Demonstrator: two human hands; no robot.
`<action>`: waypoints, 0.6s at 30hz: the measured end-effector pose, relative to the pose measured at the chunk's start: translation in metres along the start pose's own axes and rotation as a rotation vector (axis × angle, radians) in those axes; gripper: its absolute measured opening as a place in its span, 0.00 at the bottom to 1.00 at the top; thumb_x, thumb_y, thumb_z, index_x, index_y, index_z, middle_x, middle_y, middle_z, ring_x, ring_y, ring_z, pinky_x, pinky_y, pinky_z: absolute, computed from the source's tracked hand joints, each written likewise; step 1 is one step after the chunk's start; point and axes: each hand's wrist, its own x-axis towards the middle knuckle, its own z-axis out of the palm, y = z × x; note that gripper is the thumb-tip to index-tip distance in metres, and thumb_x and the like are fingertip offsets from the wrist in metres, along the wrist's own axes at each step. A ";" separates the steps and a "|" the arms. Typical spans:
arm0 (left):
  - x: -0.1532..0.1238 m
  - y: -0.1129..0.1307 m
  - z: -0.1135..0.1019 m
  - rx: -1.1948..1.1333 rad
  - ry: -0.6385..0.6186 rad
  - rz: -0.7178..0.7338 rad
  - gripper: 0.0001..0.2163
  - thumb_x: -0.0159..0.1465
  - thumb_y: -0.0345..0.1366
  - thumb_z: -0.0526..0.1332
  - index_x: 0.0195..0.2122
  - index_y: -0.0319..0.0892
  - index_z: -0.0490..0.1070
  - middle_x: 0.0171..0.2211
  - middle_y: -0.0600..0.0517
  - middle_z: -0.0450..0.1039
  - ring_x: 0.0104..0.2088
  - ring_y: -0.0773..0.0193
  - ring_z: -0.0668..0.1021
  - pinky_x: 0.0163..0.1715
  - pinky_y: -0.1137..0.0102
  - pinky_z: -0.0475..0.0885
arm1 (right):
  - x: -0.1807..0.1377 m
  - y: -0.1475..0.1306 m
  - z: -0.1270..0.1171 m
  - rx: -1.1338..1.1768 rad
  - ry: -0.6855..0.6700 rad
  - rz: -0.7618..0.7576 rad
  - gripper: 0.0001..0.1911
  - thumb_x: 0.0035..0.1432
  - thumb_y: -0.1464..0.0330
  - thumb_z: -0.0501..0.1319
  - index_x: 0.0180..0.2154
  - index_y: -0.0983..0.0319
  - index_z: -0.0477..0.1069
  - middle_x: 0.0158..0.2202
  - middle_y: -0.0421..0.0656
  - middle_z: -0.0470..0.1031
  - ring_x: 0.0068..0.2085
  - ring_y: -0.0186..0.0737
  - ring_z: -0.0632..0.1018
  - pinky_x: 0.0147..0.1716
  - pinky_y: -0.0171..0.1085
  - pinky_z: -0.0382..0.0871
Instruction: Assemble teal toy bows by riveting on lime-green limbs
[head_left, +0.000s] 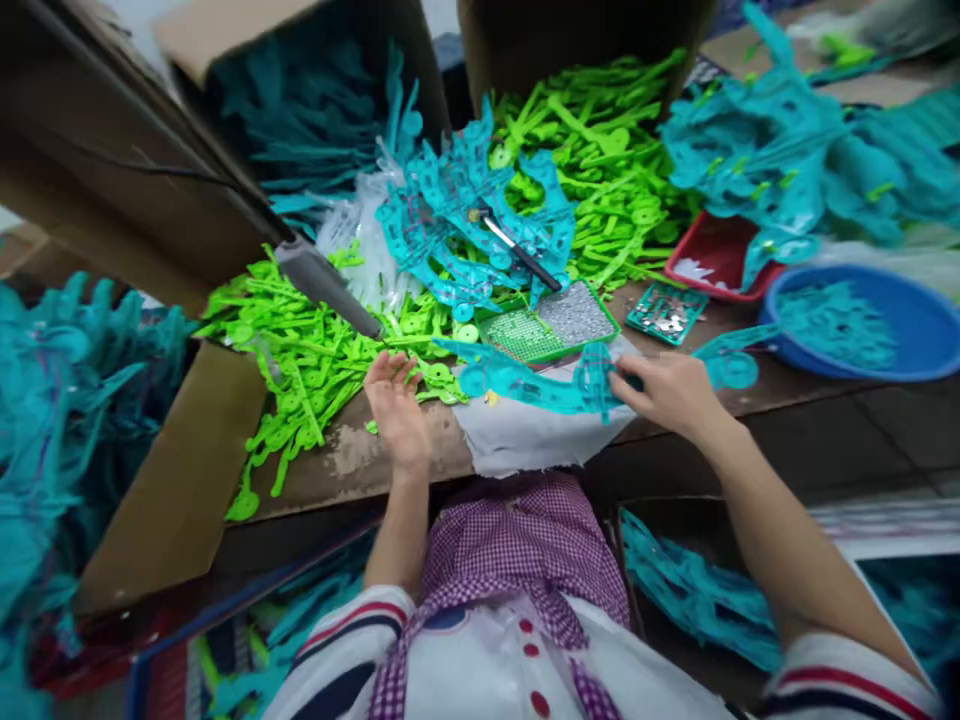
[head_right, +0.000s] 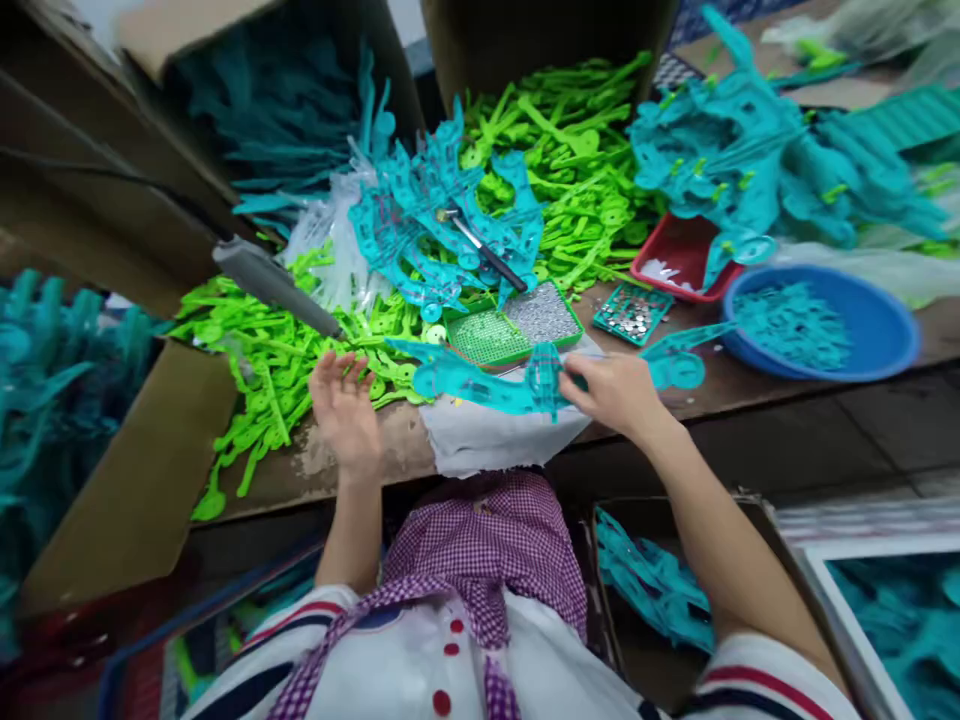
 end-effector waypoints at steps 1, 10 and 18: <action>-0.003 -0.006 -0.012 0.096 -0.069 0.020 0.22 0.70 0.55 0.56 0.59 0.50 0.67 0.55 0.47 0.71 0.54 0.59 0.77 0.52 0.65 0.73 | -0.005 0.003 0.002 -0.051 -0.024 -0.067 0.18 0.63 0.58 0.54 0.26 0.60 0.73 0.18 0.41 0.70 0.22 0.36 0.67 0.28 0.38 0.51; -0.014 -0.004 -0.060 0.912 -0.675 0.136 0.30 0.63 0.54 0.67 0.62 0.48 0.67 0.59 0.42 0.72 0.63 0.46 0.71 0.64 0.49 0.60 | 0.017 -0.011 0.021 -0.084 -0.240 -0.316 0.16 0.64 0.57 0.55 0.27 0.55 0.72 0.22 0.41 0.76 0.25 0.38 0.70 0.32 0.40 0.59; -0.020 -0.037 -0.042 0.492 -1.063 -0.373 0.24 0.59 0.49 0.70 0.53 0.44 0.73 0.47 0.48 0.80 0.43 0.53 0.81 0.42 0.65 0.75 | 0.083 -0.072 0.012 0.067 -0.146 -0.296 0.13 0.68 0.68 0.54 0.47 0.54 0.75 0.53 0.48 0.78 0.60 0.50 0.73 0.63 0.57 0.56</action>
